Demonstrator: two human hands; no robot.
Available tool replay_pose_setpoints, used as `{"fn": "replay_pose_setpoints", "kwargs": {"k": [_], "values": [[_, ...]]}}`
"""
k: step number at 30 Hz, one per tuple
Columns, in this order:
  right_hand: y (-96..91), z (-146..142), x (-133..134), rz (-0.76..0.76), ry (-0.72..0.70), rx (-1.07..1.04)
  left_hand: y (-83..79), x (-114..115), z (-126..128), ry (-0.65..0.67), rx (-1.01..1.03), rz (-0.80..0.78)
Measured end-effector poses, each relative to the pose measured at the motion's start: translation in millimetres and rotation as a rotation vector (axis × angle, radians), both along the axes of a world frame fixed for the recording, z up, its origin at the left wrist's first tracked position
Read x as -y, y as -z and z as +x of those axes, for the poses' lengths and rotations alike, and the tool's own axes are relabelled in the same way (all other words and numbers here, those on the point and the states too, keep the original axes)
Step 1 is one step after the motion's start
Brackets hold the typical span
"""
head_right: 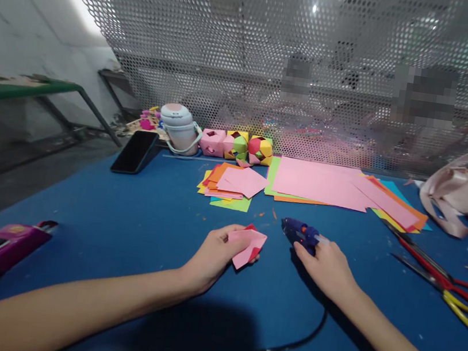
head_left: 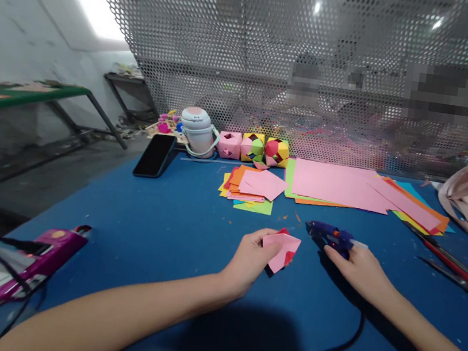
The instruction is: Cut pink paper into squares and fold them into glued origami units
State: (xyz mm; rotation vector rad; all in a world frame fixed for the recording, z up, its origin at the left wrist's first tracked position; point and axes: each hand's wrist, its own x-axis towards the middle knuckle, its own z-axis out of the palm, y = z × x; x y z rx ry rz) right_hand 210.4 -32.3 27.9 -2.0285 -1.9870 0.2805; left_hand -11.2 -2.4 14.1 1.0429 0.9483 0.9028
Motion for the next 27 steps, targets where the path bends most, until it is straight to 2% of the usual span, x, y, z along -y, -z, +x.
{"fn": "replay_pose_setpoints", "kwargs": {"k": [4, 7, 9, 11, 13, 15, 17, 19, 23, 27], "values": [[-17.6, 3.7, 6.3, -0.041, -0.056, 0.309, -2.0, 0.5, 0.1, 0.01, 0.075, -0.057], [-39.1, 6.3, 20.8, -0.165, -0.035, 0.423, -3.1, 1.4, 0.6, 0.013, 0.098, -0.085], [-50.4, 1.4, 32.3, -0.237, -0.091, 0.308, -3.7, 3.1, 1.1, 0.02, 0.085, -0.081], [-54.4, -10.2, 41.6, -0.248, -0.261, 0.023, -4.8, 6.3, 1.7, 0.019, 0.041, -0.04], [-50.3, -25.1, 46.4, -0.107, -0.268, -0.228, -6.8, 10.8, 2.2, 0.02, -0.025, 0.009], [-41.1, -38.1, 46.6, 0.053, -0.215, -0.363, -9.1, 16.1, 2.6, 0.045, -0.082, 0.038], [-31.7, -46.4, 44.2, 0.113, -0.174, -0.45, -11.0, 21.3, 3.1, 0.086, -0.124, 0.051], [-25.7, -50.6, 41.6, 0.103, -0.159, -0.525, -11.9, 25.5, 3.8, 0.12, -0.159, 0.066], [-22.8, -54.5, 40.3, 0.042, -0.151, -0.634, -12.9, 29.1, 4.9, 0.156, -0.218, 0.082], [-21.4, -56.9, 40.3, 0.033, -0.132, -0.654, -15.7, 28.0, 5.0, 0.174, -0.216, 0.067]]}}
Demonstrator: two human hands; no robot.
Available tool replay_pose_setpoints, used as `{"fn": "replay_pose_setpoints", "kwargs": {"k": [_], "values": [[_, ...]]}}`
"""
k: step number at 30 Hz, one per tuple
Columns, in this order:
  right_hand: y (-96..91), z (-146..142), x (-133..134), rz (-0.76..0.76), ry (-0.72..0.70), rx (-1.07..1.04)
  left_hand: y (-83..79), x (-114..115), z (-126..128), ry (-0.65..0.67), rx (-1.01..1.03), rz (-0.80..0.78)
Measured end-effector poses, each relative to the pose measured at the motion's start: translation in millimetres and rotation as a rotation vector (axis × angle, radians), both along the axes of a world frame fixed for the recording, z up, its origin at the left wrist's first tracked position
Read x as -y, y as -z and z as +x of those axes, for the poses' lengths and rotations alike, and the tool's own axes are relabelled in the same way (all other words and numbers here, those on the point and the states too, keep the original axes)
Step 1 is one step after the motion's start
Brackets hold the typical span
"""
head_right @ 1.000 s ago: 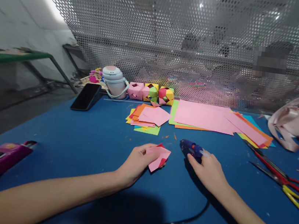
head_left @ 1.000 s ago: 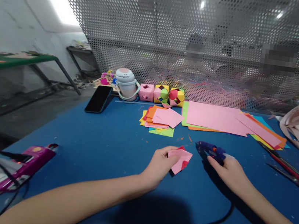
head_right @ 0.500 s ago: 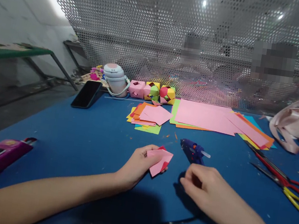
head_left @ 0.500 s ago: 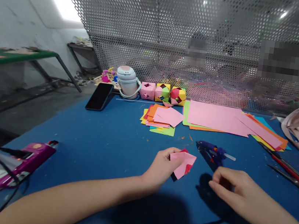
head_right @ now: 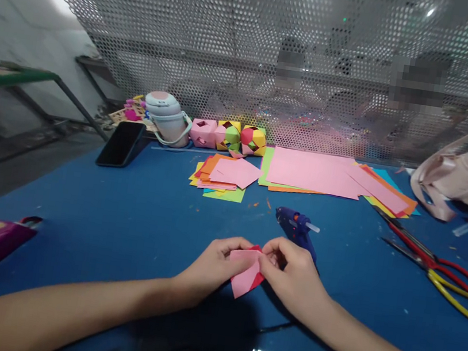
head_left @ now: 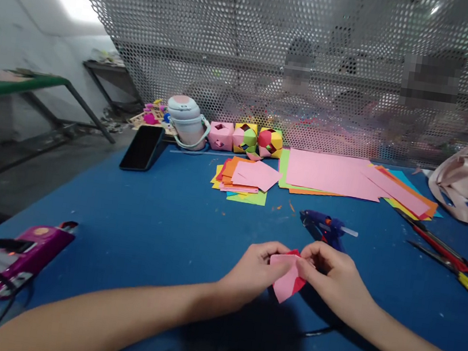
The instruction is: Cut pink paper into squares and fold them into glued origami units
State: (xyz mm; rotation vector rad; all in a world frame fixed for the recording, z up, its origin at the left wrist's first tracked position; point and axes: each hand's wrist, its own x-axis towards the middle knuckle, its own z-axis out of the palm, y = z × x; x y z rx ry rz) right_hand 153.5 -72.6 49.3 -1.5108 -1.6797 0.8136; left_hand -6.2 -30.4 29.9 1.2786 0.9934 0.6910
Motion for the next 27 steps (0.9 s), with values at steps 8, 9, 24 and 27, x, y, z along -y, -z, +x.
{"fn": "replay_pose_setpoints", "kwargs": {"k": [8, 9, 24, 27], "values": [[-0.1, -0.6, -1.3, -0.017, 0.001, -0.05, 5.0, -1.9, -1.9, -0.006, 0.077, -0.028], [-0.2, -0.6, -1.3, -0.011, -0.007, -0.042, 5.6, -1.9, -2.0, -0.005, 0.083, -0.035], [-1.6, 1.5, -1.2, 0.135, -0.135, 0.035, 2.6, -2.2, -3.3, 0.087, -0.024, 0.15], [-1.5, -0.6, -1.2, 0.063, -0.097, 0.017, 2.6, -1.3, -4.8, 0.119, -0.051, 0.22]]}}
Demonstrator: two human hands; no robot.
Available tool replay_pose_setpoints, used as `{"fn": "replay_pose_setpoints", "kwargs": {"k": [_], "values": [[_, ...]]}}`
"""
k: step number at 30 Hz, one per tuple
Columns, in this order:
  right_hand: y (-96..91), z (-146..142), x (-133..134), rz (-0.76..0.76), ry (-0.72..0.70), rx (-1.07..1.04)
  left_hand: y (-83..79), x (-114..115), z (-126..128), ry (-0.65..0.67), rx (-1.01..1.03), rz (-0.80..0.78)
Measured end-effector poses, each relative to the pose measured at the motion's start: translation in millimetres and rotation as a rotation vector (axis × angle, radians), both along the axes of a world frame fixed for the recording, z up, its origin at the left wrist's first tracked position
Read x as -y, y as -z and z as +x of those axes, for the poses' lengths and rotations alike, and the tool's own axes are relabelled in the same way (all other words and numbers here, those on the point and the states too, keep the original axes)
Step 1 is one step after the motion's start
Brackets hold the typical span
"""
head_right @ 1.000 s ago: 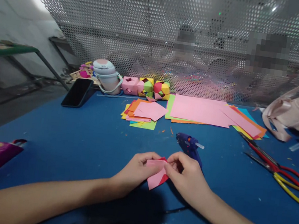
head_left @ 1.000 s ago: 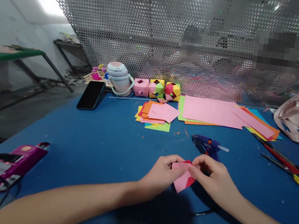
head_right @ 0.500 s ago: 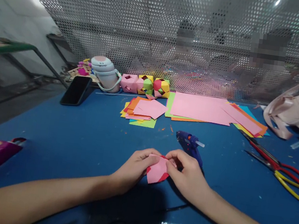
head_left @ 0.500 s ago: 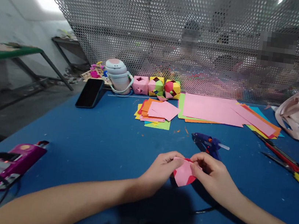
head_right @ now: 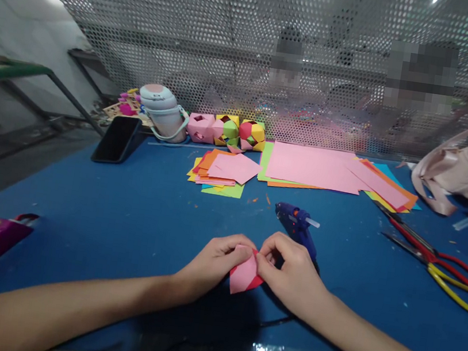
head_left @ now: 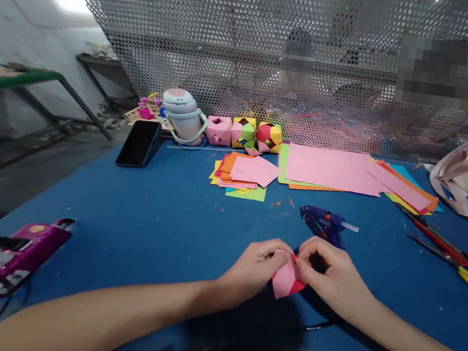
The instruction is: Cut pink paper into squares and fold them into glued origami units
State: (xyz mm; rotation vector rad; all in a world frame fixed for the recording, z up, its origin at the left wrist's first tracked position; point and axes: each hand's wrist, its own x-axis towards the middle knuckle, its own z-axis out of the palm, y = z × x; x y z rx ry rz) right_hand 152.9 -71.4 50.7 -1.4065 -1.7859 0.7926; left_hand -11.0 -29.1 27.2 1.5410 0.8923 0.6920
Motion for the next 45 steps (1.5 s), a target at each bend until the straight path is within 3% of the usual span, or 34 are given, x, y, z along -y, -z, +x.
{"fn": "replay_pose_setpoints", "kwargs": {"k": [4, 9, 12, 17, 20, 30, 33, 37, 40, 45], "values": [[3.2, -1.2, 0.7, -0.023, 0.048, -0.001, 0.7, 0.0, -0.8, 0.01, -0.024, 0.023], [9.2, -0.6, 2.7, 0.099, 0.035, 0.089, -1.0, 1.1, -0.4, 0.023, -0.045, -0.009], [9.8, 1.3, 3.8, 0.131, -0.001, 0.112, -1.8, 0.9, -1.2, 0.037, -0.055, 0.056], [3.7, 4.8, 3.7, -0.021, -0.008, -0.052, -3.2, 0.1, -3.1, -0.047, -0.051, 0.114], [2.0, 4.4, 2.8, -0.068, -0.008, -0.022, -1.5, 0.7, -3.2, -0.09, -0.058, 0.111], [14.4, 4.5, 3.2, 0.346, -0.209, 0.275, 1.2, 3.8, 1.5, 0.033, -0.054, 0.01], [13.5, 5.1, 3.7, 0.308, -0.209, 0.236, 2.0, 4.6, 1.0, -0.002, -0.052, 0.045], [12.4, 5.3, 3.3, 0.23, -0.101, 0.174, 8.7, 3.6, 0.8, -0.083, 0.027, 0.001], [14.2, 5.6, 1.6, 0.258, -0.072, 0.17, 13.2, 2.2, 1.4, -0.049, 0.088, -0.039], [17.0, 6.3, 0.5, 0.357, -0.142, 0.198, 12.5, 1.3, 2.7, -0.024, 0.07, -0.026]]}}
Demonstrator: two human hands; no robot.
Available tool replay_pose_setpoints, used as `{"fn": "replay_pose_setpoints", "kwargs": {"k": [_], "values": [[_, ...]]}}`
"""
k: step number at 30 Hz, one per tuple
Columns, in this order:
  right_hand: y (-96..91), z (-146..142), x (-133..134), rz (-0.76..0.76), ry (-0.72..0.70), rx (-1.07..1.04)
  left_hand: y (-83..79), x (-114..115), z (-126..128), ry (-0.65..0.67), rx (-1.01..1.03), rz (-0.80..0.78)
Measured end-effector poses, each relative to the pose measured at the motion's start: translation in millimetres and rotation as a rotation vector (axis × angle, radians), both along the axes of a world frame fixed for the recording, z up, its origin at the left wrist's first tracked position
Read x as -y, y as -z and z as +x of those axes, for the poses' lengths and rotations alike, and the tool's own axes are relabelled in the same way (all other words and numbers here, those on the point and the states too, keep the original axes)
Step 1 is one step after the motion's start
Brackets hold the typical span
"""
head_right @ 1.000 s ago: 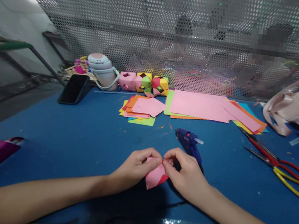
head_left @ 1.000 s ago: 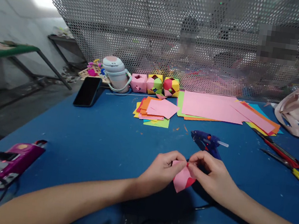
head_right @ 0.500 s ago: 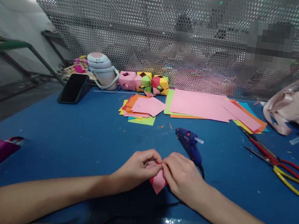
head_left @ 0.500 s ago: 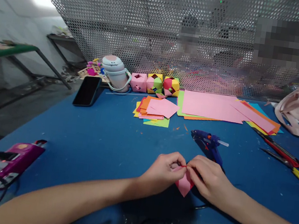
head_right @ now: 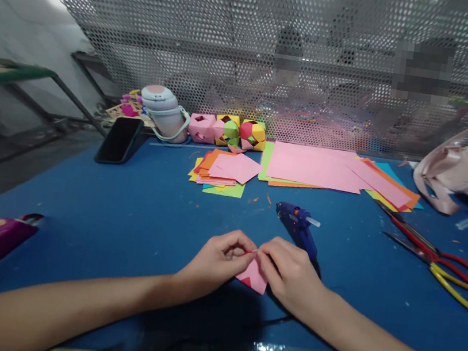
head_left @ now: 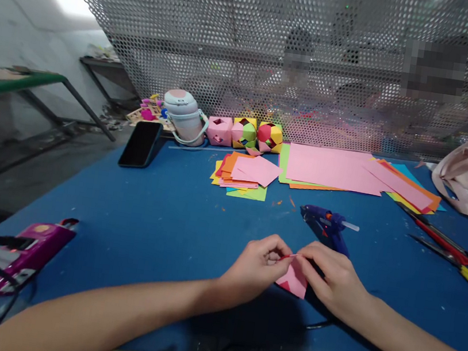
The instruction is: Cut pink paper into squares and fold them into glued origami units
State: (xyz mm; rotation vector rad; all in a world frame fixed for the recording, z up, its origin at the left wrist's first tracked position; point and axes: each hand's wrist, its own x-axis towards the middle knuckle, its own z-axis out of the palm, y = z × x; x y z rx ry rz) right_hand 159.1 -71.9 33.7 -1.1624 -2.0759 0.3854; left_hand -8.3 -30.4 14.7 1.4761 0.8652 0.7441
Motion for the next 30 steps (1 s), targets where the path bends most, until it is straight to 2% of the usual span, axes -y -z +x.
{"fn": "replay_pose_setpoints", "kwargs": {"k": [5, 11, 14, 20, 26, 30], "values": [[-0.3, -0.3, 0.5, -0.031, 0.094, -0.035, -0.8, 0.2, 1.0, -0.046, 0.063, 0.058], [-0.8, -0.3, -1.7, 0.015, -0.019, 0.01, -1.3, 0.4, -1.7, -0.021, -0.03, 0.163], [1.3, 1.9, -1.8, 0.008, -0.02, 0.006, -1.4, -0.5, -2.2, -0.023, -0.035, 0.154], [2.4, 2.6, -2.0, -0.121, 0.099, -0.053, -1.6, -3.0, 0.5, -0.063, -0.011, 0.093], [-2.6, 2.6, -4.6, -0.071, 0.015, -0.048, -3.9, -2.6, -0.5, 0.064, -0.042, 0.132], [-4.2, 5.4, -6.3, -0.174, 0.032, -0.085, -3.3, -4.8, -0.6, 0.033, -0.05, 0.088]]}}
